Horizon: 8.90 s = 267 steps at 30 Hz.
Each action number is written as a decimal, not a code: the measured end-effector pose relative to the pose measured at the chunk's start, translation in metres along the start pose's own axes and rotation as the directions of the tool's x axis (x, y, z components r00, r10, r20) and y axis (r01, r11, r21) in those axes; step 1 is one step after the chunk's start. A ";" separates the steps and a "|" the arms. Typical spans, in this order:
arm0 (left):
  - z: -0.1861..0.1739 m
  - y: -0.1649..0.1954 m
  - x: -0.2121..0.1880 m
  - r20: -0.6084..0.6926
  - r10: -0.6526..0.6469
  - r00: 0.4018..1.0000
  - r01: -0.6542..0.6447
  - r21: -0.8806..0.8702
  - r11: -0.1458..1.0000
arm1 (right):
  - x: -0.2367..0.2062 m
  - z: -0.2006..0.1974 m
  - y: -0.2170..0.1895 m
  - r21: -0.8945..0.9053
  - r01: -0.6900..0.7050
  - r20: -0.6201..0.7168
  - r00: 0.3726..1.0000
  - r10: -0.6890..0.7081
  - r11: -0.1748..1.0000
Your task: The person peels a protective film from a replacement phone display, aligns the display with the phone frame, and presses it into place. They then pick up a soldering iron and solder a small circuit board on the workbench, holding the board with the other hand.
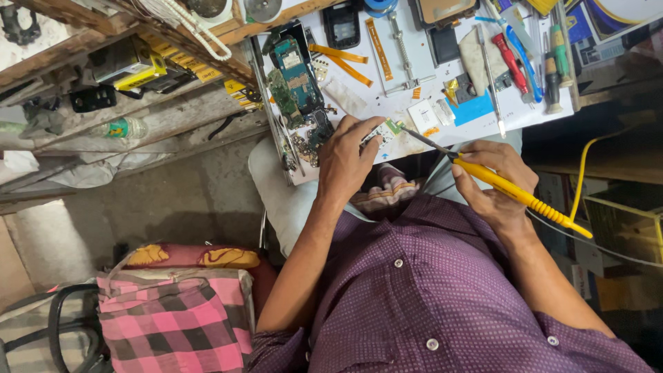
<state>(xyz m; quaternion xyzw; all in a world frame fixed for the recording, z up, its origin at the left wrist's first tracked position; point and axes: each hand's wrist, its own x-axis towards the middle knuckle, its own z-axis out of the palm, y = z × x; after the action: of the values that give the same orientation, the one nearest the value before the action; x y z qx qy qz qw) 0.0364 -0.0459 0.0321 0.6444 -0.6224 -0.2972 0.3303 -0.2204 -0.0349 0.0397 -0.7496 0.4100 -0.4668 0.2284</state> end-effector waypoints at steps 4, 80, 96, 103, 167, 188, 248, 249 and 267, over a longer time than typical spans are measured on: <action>0.000 0.000 -0.001 -0.027 0.030 0.999 -0.030 -0.022 0.999 | 0.000 0.000 -0.002 -0.003 0.005 0.000 1.000 -0.005 1.000; -0.001 0.001 -0.001 -0.021 0.041 0.999 -0.041 0.002 0.999 | 0.002 0.001 -0.007 -0.018 0.010 0.021 1.000 -0.009 1.000; 0.000 0.000 0.000 -0.015 0.033 0.999 -0.033 -0.001 0.999 | 0.002 0.001 -0.007 -0.014 0.010 0.017 1.000 -0.010 1.000; 0.001 -0.001 -0.001 -0.016 0.032 0.999 -0.032 -0.009 0.999 | 0.003 0.000 -0.005 -0.019 0.037 0.021 0.999 -0.036 0.999; -0.013 0.003 0.013 0.100 0.111 0.989 -0.116 0.052 0.992 | -0.027 -0.051 0.020 0.053 -0.223 -0.390 0.893 0.226 0.973; 0.059 0.047 0.084 -0.013 0.377 0.926 -0.370 0.167 0.914 | -0.029 -0.070 0.030 0.055 -0.217 -0.503 0.837 0.215 0.975; 0.064 0.040 -0.008 0.266 -0.091 0.960 0.281 -0.915 0.288 | 0.018 0.017 -0.022 0.449 -0.231 -0.155 0.931 0.330 0.863; 0.064 0.040 -0.008 0.270 -0.095 0.958 0.286 -0.914 0.289 | 0.017 0.016 -0.021 0.450 -0.237 -0.164 0.926 0.341 0.861; 0.079 0.037 -0.012 0.330 -0.042 0.943 0.329 -0.904 0.272 | 0.014 0.014 -0.021 0.460 -0.264 -0.122 0.927 0.356 0.847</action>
<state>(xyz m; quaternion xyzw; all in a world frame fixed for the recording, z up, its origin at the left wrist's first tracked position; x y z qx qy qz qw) -0.0491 -0.0381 0.0132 0.3495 -0.2787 -0.7195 0.5314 -0.1961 -0.0350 0.0552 -0.5512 0.4323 -0.5771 0.4197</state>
